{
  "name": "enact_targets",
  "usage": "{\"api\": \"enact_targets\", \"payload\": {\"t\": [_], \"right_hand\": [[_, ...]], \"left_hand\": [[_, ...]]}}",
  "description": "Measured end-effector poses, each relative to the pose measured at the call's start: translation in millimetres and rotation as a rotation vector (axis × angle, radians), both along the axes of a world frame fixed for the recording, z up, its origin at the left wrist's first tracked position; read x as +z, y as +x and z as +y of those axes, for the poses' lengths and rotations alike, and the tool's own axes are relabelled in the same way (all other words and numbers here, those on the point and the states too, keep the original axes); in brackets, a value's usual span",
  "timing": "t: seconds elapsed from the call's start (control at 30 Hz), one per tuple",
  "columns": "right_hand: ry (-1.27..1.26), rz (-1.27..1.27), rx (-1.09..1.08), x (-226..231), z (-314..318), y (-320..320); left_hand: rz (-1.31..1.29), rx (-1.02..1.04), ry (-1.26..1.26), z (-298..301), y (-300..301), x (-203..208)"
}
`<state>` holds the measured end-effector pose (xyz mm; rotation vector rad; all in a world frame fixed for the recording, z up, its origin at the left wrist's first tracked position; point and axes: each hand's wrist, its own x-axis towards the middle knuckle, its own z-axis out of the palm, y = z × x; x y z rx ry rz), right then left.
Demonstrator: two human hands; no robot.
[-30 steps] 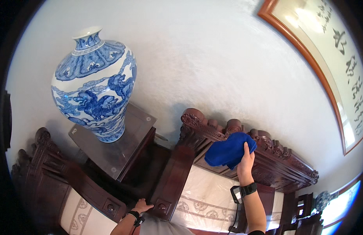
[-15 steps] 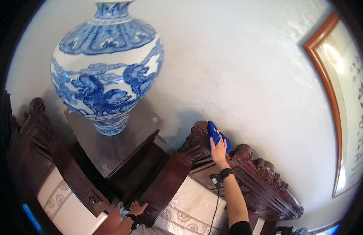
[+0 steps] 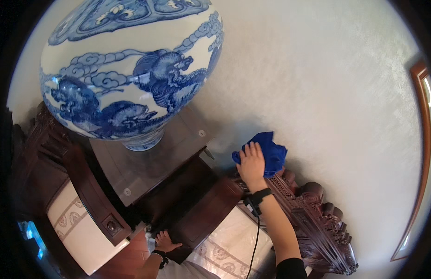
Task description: Wiping a wooden side table and a large decorative vase with a blue cloth.
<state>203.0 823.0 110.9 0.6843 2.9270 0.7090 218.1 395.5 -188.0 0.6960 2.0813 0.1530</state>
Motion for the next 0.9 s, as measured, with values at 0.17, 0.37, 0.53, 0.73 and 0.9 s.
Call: {"api": "enact_targets", "payload": {"t": [0.17,0.37,0.53,0.73,0.9], "right_hand": [[-0.315,0.102,-0.328,-137,22,45],[-0.314,0.244,-0.163,-126,14,36],[-0.194,-0.023,-0.195,-145,10,50],[-0.415,0.161,-0.249,-171,15,24],[-0.657,-0.028,-0.52,-230,56,65]], "left_hand": [[-0.053,-0.012,0.059,3,6,-5],[-0.145,-0.012,-0.015,0,-4,1],[-0.131,0.003,-0.002,2,-10,1],[-0.041,-0.003,-0.025,-17,-3,-26],[-0.201,-0.024,0.059,1,1,20]]}}
